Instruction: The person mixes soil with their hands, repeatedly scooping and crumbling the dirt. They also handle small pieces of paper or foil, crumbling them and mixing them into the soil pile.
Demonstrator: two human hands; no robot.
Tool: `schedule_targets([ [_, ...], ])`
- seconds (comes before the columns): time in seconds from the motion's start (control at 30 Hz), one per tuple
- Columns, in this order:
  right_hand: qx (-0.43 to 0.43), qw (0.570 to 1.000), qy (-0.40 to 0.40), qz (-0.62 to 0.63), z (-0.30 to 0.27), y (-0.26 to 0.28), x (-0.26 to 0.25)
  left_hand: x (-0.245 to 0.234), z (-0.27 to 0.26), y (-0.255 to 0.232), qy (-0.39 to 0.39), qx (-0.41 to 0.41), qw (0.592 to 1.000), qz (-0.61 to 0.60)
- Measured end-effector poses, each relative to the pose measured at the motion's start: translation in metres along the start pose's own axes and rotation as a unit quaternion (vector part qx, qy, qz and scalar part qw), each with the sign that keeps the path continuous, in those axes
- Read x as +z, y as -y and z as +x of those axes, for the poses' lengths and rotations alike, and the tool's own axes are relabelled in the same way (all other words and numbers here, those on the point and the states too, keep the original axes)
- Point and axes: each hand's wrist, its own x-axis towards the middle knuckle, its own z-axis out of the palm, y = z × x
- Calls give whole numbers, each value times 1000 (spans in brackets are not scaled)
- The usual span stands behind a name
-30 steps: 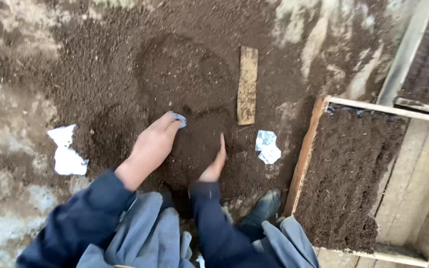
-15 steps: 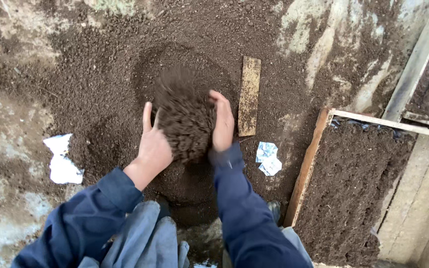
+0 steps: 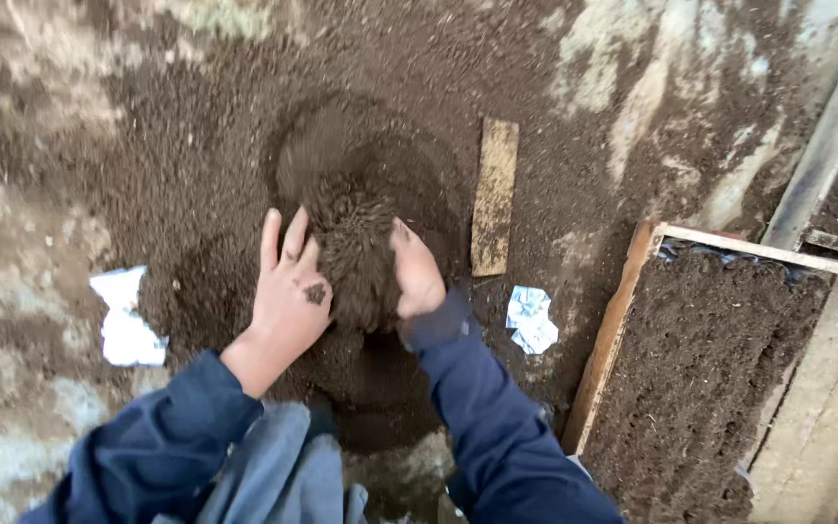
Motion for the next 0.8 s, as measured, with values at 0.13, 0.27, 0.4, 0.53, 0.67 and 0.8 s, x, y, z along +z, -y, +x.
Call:
schedule_targets([
  [0.13, -257, 911, 231, -225, -2, 34, 6, -19, 5, -11, 39, -91, 995, 4],
  [0.27, -297, 879, 343, -149, 93, 79, 24, -26, -3, -2, -81, 6, 996, -26],
  [0.4, -314, 854, 377, -174, 128, 17, 42, -32, -17, -6, 8, -19, 998, 61],
  [0.53, -240, 875, 372, -196, 111, -65, -62, -21, -37, -2, 23, -32, 999, -9],
  [0.67, -267, 853, 320, -314, 92, -129, -133, 1, -35, -2, -43, -3, 999, 3],
  [0.8, -223, 869, 214, -385, 59, -112, -114, -7, -18, -14, 9, 18, 1000, -12],
])
